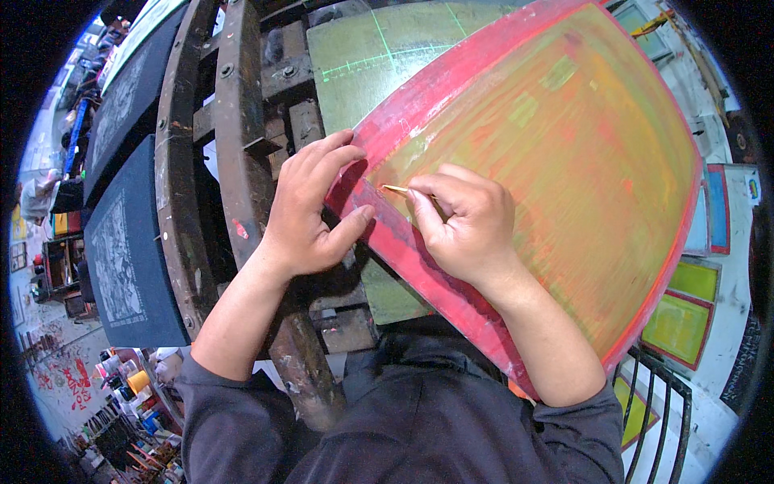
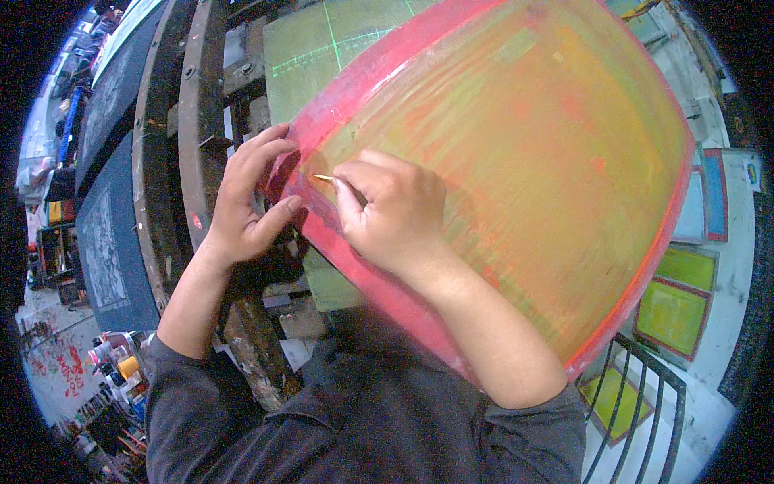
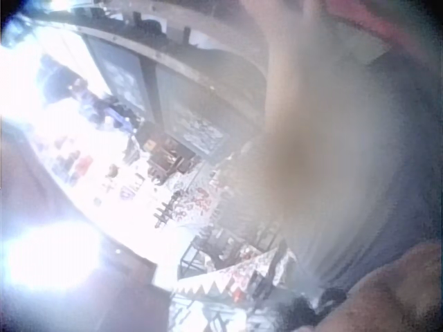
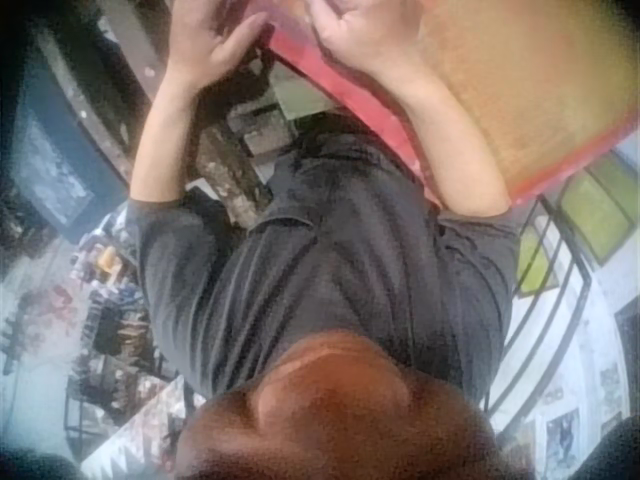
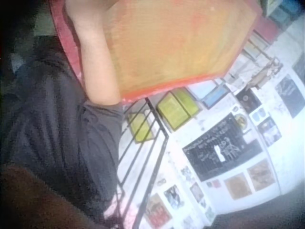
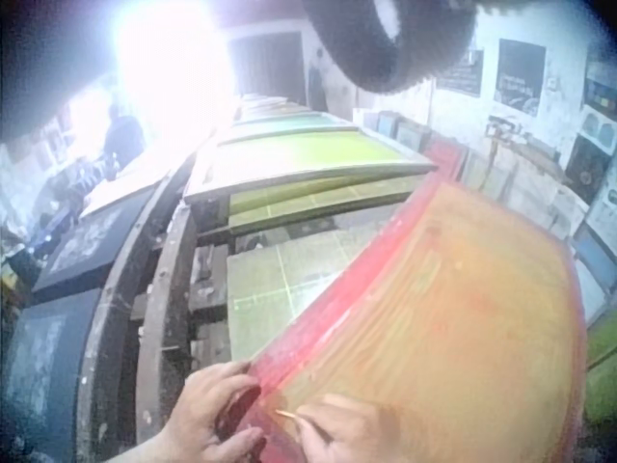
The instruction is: The person uses a small stick to scrape dried ink from the edges of a screen printing frame, then places it aside and picks up another frame. They wipe their hands with an orange cloth and continue scraping the edges of the second frame.
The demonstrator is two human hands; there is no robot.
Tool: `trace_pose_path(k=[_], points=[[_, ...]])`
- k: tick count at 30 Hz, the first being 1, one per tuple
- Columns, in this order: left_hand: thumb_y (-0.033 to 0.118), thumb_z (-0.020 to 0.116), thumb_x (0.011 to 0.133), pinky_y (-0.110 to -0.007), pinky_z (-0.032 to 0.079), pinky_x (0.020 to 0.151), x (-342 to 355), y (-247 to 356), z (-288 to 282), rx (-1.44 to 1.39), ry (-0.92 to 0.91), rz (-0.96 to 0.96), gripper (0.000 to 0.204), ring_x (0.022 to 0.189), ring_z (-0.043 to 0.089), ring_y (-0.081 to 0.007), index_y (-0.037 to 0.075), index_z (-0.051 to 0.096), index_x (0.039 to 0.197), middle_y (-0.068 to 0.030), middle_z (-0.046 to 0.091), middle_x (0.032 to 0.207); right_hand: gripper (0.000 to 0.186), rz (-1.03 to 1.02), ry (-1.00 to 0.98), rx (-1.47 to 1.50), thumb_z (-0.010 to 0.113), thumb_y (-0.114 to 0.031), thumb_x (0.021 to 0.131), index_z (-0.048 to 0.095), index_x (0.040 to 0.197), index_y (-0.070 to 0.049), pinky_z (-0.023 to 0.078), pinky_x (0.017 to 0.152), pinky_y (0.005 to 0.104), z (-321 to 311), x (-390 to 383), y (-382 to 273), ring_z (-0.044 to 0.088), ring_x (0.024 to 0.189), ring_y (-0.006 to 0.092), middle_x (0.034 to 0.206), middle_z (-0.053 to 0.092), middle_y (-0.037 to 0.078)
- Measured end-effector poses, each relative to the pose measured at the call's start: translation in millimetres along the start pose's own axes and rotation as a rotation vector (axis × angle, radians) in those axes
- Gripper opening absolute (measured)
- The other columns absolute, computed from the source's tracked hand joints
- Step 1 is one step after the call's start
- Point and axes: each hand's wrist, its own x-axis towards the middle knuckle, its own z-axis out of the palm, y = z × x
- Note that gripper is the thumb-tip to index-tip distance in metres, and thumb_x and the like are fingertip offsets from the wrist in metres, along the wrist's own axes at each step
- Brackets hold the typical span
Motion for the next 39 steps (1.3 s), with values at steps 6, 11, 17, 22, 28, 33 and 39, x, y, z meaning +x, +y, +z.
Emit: trace_pose_path(k=[6, 11, 17, 22, 28, 33, 39], points=[[0.015, 0.068, 0.073, -0.042, 0.037, 0.094, 2, -1, 2, 0.078, 0.1, 0.007, 0.032, 0.112, 0.051, -0.034, 0.007, 0.061, 0.103, -0.0169, 0.054, 0.121, 0.003, 0.13, 0.096, 0.178, 0.063, -0.008, 0.077, 0.063, 0.076, -0.005, 0.04, 0.048, 0.0328, -3, 2, 2, 0.054, 0.052, 0.0214, 0.064, 0.055, 0.009], [0.004, 0.07, 0.07, -0.037, 0.043, 0.083, 14, 9, -20, 0.135, 0.175, 0.049, 0.013, 0.095, 0.058, -0.0284, 0.007, 0.066, 0.082, -0.0105, 0.063, 0.1, 0.005, 0.14, 0.144, 0.26, 0.062, -0.007, 0.079, 0.063, 0.077, -0.003, 0.038, 0.046, 0.0303, -4, 2, 3, 0.049, 0.048, 0.0177, 0.061, 0.054, 0.008], [0.001, 0.068, 0.067, -0.034, 0.043, 0.067, 27, 8, -17, 0.072, -0.115, 0.154, 0.024, 0.078, 0.057, -0.0256, 0.009, 0.067, 0.089, -0.0056, 0.059, 0.082, 0.006, 0.131, 0.151, 0.279, 0.062, -0.008, 0.079, 0.062, 0.077, -0.003, 0.038, 0.046, 0.0315, -3, 2, 4, 0.05, 0.049, 0.019, 0.062, 0.054, 0.009], [0.001, 0.068, 0.062, -0.035, 0.045, 0.068, 33, 8, -11, -0.033, -0.229, 0.077, 0.026, 0.08, 0.056, -0.0245, 0.012, 0.069, 0.086, -0.0038, 0.059, 0.083, 0.006, 0.125, 0.168, 0.319, 0.062, -0.008, 0.079, 0.062, 0.076, -0.003, 0.038, 0.046, 0.0331, -1, 2, 7, 0.05, 0.049, 0.0214, 0.062, 0.054, 0.01], [0.003, 0.067, 0.062, -0.036, 0.045, 0.071, 41, 6, -10, 0.041, -0.277, 0.131, 0.024, 0.082, 0.054, -0.0247, 0.012, 0.069, 0.084, -0.0035, 0.058, 0.085, 0.006, 0.138, 0.154, 0.317, 0.062, -0.009, 0.079, 0.061, 0.075, -0.004, 0.038, 0.047, 0.0342, -2, 1, 8, 0.05, 0.049, 0.0225, 0.061, 0.053, 0.01], [0.008, 0.065, 0.063, -0.036, 0.041, 0.074, 43, 3, -8, 0.078, -0.327, 0.198, 0.024, 0.087, 0.052, -0.0257, 0.013, 0.064, 0.087, -0.0043, 0.055, 0.089, 0.003, 0.087, 0.146, 0.266, 0.064, -0.001, 0.08, 0.064, 0.078, 0.001, 0.034, 0.047, 0.0237, -5, 3, 8, 0.043, 0.05, 0.0062, 0.06, 0.051, 0.003], [0.008, 0.06, 0.065, -0.038, 0.041, 0.078, 41, 3, 0, 0.227, -0.421, 0.278, 0.031, 0.095, 0.049, -0.0286, 0.006, 0.054, 0.095, -0.0096, 0.049, 0.094, 0.004, 0.114, 0.122, 0.267, 0.063, -0.002, 0.082, 0.063, 0.079, 0.001, 0.035, 0.047, 0.0243, -6, 2, 6, 0.044, 0.05, 0.0073, 0.061, 0.051, 0.003]])
